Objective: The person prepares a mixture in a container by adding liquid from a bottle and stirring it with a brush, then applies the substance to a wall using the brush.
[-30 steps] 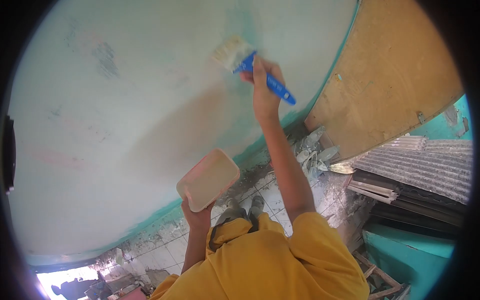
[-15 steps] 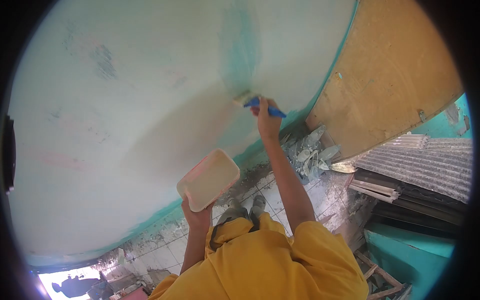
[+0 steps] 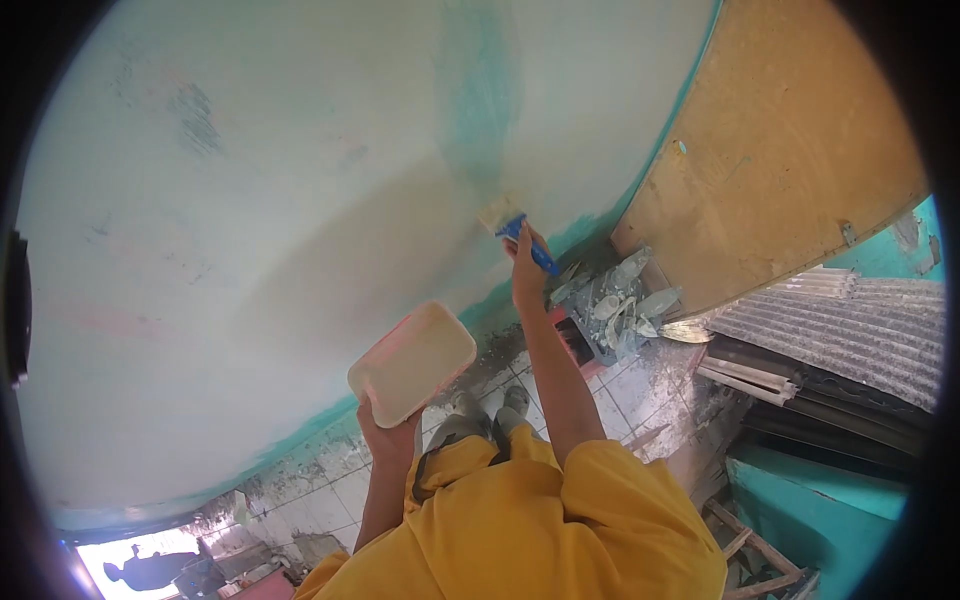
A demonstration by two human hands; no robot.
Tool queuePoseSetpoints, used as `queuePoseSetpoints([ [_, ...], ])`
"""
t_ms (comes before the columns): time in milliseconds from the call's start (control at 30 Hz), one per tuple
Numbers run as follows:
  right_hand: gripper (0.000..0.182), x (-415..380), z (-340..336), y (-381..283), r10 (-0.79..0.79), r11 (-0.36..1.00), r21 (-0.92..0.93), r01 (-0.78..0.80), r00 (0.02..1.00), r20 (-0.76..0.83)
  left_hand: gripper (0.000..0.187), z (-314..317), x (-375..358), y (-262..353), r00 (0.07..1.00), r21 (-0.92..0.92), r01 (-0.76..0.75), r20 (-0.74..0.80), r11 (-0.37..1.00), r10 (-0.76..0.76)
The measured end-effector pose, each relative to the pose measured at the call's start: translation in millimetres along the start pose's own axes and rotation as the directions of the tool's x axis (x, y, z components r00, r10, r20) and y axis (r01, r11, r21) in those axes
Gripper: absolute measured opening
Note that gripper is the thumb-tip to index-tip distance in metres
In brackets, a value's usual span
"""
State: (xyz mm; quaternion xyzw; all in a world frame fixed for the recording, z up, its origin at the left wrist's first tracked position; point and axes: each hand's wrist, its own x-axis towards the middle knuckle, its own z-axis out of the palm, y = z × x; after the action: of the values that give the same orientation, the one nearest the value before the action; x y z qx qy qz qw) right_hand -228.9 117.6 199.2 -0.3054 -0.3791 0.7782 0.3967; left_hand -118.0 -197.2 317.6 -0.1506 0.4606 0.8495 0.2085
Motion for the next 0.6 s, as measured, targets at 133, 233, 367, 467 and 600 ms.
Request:
queuePoseSetpoints([
  [133,0.033,5,-26,14,0.079,0.982,-0.168,-0.084,0.996,-0.039,0.056,1,-2,2,1.0,0.042,0.029,-0.01,0.999,-0.029],
  [233,0.031,8,4,-29,-0.036,0.978,-0.203,0.05,0.997,0.074,0.055,-1,0,1,0.999,0.058,0.013,0.035,0.998,-0.015],
  [367,0.034,-15,78,-133,-0.179,0.977,-0.083,0.195,0.969,0.169,0.055,3,0,4,0.998,0.095,0.009,0.053,0.995,-0.015],
  [467,0.035,-26,88,-160,-0.262,0.964,0.002,0.267,0.944,0.201,0.053,-5,6,0,0.995,0.041,-0.005,0.101,0.999,0.0],
  [600,0.039,-22,58,-120,-0.16,0.987,0.028,0.158,0.978,0.133,0.054,-4,7,6,0.989,0.013,-0.033,0.142,0.999,0.031],
])
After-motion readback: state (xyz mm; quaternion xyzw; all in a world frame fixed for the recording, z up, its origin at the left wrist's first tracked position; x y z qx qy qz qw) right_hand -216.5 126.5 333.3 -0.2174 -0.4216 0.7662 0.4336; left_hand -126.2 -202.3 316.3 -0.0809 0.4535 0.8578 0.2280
